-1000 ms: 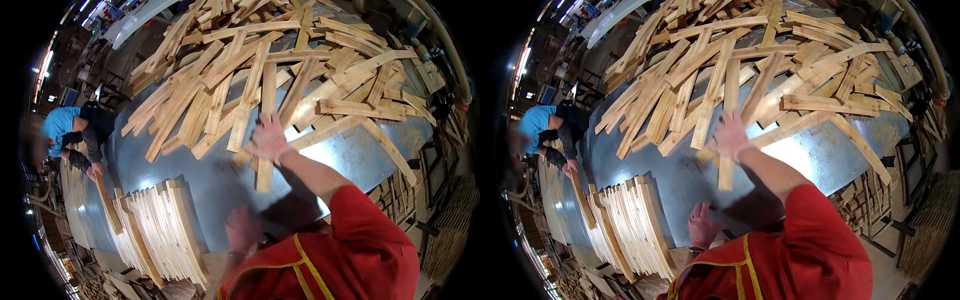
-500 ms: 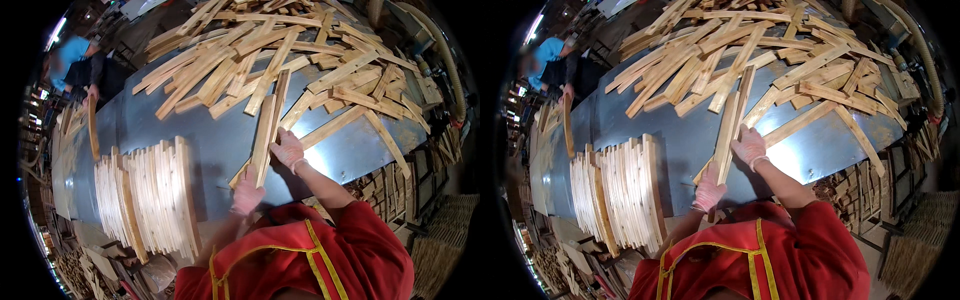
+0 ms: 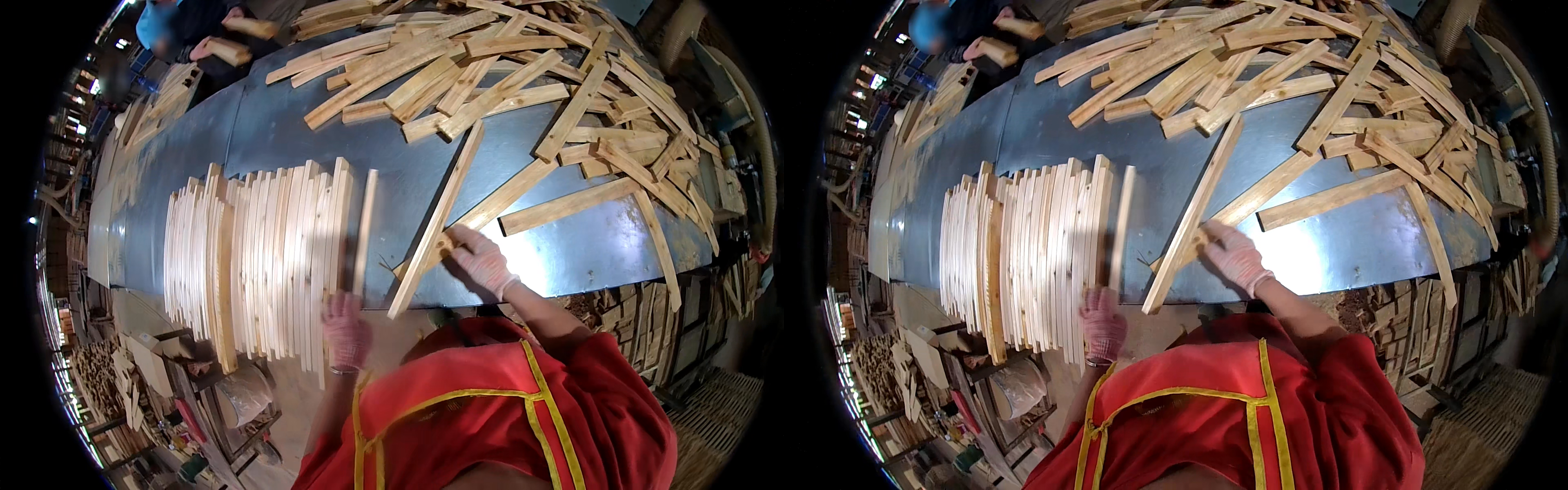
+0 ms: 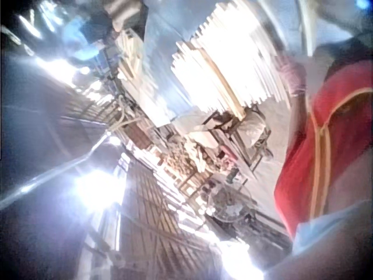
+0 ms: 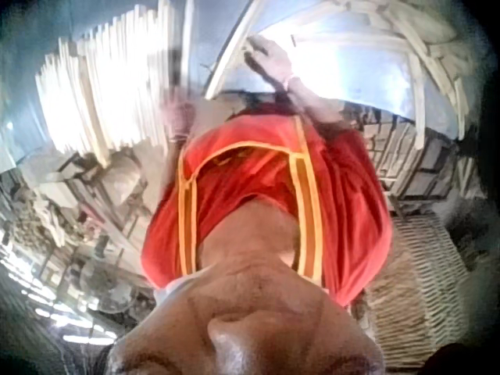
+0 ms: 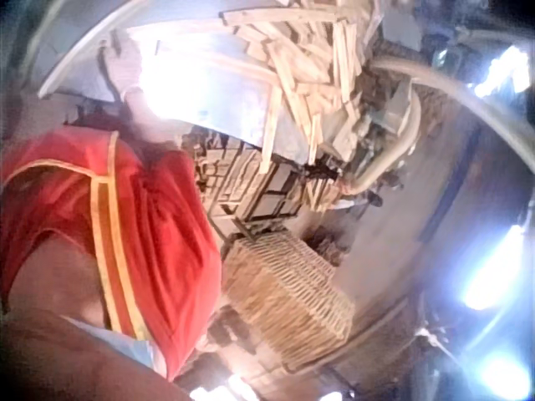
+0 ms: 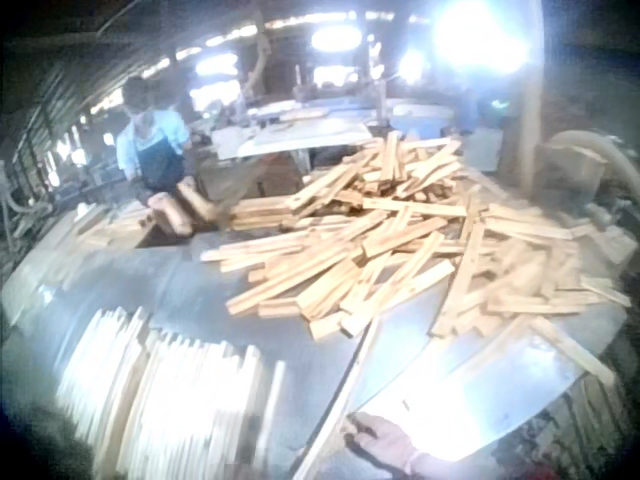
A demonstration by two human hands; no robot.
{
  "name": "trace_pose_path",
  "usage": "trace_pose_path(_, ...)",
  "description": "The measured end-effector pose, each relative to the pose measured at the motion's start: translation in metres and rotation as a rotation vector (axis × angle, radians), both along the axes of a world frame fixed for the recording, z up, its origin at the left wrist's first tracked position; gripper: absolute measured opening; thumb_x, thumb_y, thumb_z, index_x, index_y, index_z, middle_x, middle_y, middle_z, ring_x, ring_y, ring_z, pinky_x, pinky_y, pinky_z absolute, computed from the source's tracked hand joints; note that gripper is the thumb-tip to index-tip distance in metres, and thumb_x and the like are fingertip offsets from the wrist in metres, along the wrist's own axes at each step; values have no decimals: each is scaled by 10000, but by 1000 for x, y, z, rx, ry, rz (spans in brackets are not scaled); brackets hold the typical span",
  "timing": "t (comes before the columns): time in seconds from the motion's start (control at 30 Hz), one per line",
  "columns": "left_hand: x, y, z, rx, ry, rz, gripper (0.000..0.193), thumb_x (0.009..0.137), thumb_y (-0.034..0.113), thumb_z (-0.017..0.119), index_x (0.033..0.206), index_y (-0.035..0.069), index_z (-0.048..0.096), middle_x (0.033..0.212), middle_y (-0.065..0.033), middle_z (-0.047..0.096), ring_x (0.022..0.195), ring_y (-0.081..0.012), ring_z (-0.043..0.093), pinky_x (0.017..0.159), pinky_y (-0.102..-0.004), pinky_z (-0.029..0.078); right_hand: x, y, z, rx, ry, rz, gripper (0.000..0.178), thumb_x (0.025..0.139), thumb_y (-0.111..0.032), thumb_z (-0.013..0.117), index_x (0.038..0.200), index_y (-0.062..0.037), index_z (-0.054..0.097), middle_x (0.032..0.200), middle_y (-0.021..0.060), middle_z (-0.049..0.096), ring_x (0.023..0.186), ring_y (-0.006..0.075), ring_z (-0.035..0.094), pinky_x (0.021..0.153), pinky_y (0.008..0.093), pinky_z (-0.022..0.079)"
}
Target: The person repeatedly picks up thin wooden planks from a large pile on a metal table and stacks them into a neat pile. They handle the planks one at a time, aligning them carefully as they build the stack.
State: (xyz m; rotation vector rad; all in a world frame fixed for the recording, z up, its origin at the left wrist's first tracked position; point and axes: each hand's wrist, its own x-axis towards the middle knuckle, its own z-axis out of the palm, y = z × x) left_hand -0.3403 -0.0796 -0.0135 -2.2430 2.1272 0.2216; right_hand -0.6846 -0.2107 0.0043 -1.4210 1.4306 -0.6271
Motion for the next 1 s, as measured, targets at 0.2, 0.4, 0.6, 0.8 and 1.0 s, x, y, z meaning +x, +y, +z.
trace_pose_path(0.2,-12,-33,-13,-190,-55,79,762,874,272,709,1565,60,466,1573,-176,505,1460,-387,458,1223,-570,320,-84,-81,-9,-204,275,-387,590,949,-295,657,1466,-19,585,1460,240,619,1355,407,579,1174,435,442)
trace_pose_path(0.4,-157,-99,10,35,325,-87,872,784,394,836,1510,53,493,1483,-174,533,1389,-365,490,1115,-575,396,-102,-139,-33,-137,824,-448,765,876,-395,730,1529,-50,529,1580,254,486,1416,448,491,1202,463,411)
trace_pose_path(0.6,-176,-95,9,-17,68,-311,893,735,375,870,1525,210,488,1357,-164,596,1281,-332,556,1054,-553,468,-66,-117,-58,-138,-395,-768,774,945,-152,737,1630,-23,398,1457,151,584,1171,246,622,994,351,514)
trace_pose_path(0.8,-129,-117,25,396,667,81,690,864,256,760,1504,105,551,1135,-110,718,987,-292,697,905,-397,562,-76,-78,-71,242,-845,-847,782,968,-130,714,1651,-4,356,1394,95,624,1002,159,591,845,278,505)
trace_pose_path(1.0,-86,-19,15,733,1523,190,464,916,210,693,1353,56,667,1039,-44,719,945,-139,642,844,-337,554,28,4,-42,532,-990,-338,597,970,-176,674,1520,-16,503,1228,106,700,1100,228,622,970,371,518)
